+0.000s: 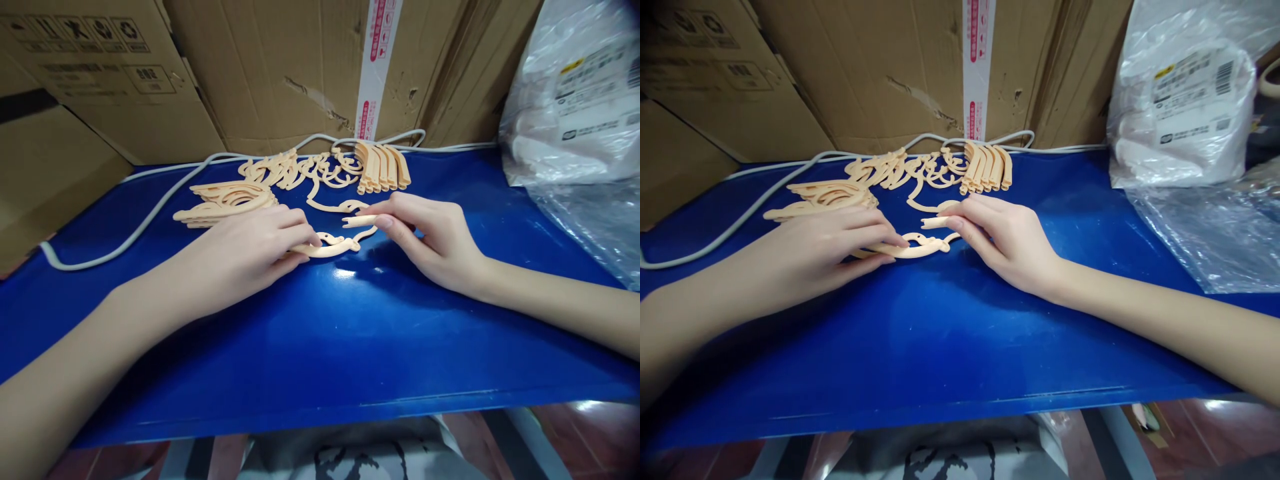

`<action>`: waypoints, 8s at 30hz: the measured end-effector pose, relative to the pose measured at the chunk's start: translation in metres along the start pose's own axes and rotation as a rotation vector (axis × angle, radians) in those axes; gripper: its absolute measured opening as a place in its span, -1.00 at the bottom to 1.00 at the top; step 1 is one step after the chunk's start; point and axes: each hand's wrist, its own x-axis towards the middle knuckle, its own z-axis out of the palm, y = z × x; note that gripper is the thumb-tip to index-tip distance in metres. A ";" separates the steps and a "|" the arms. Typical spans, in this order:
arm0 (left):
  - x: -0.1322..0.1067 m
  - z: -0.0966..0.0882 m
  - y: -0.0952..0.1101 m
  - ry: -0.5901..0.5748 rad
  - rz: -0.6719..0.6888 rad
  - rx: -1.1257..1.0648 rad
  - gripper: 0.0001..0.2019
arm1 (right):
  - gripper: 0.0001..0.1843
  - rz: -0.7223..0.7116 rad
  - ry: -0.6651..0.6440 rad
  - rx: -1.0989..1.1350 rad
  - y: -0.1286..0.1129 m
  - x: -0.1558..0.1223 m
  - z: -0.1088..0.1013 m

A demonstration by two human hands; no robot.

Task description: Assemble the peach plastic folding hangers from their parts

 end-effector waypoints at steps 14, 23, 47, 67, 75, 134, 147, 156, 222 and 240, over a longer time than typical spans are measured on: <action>-0.002 -0.014 0.002 0.113 -0.045 0.163 -0.71 | -0.73 0.093 -0.003 -0.116 0.011 0.003 0.006; -0.002 -0.014 -0.002 0.129 -0.054 0.083 -0.74 | -0.80 0.111 0.050 0.016 0.010 0.005 0.004; 0.005 0.005 0.009 0.328 0.007 0.104 -0.73 | -0.62 -0.307 -0.336 0.037 0.007 0.000 0.002; 0.004 0.010 0.016 0.056 0.119 0.007 -0.84 | -0.83 -0.161 -0.102 -0.020 0.006 -0.001 0.002; 0.004 0.005 0.023 0.009 0.001 -0.161 -0.89 | -0.92 -0.177 -0.124 -0.007 0.005 -0.002 0.001; 0.100 0.015 0.026 0.289 -0.470 -1.516 -0.68 | -0.78 -0.074 -0.047 0.055 0.003 -0.003 -0.003; 0.028 0.006 0.039 0.230 -0.538 -1.544 -0.77 | -0.71 -0.202 -0.228 -0.022 0.001 0.000 0.000; 0.030 0.019 0.035 0.034 -0.602 -1.747 -0.76 | -0.75 -0.262 -0.296 0.010 0.004 -0.001 0.003; 0.034 0.019 0.031 -0.024 -0.568 -1.572 -0.92 | -0.65 -0.301 -0.073 -0.321 0.004 -0.006 0.002; 0.034 0.019 0.029 -0.019 -0.629 -1.612 -0.91 | -0.66 -0.314 -0.213 -0.199 0.007 -0.005 0.002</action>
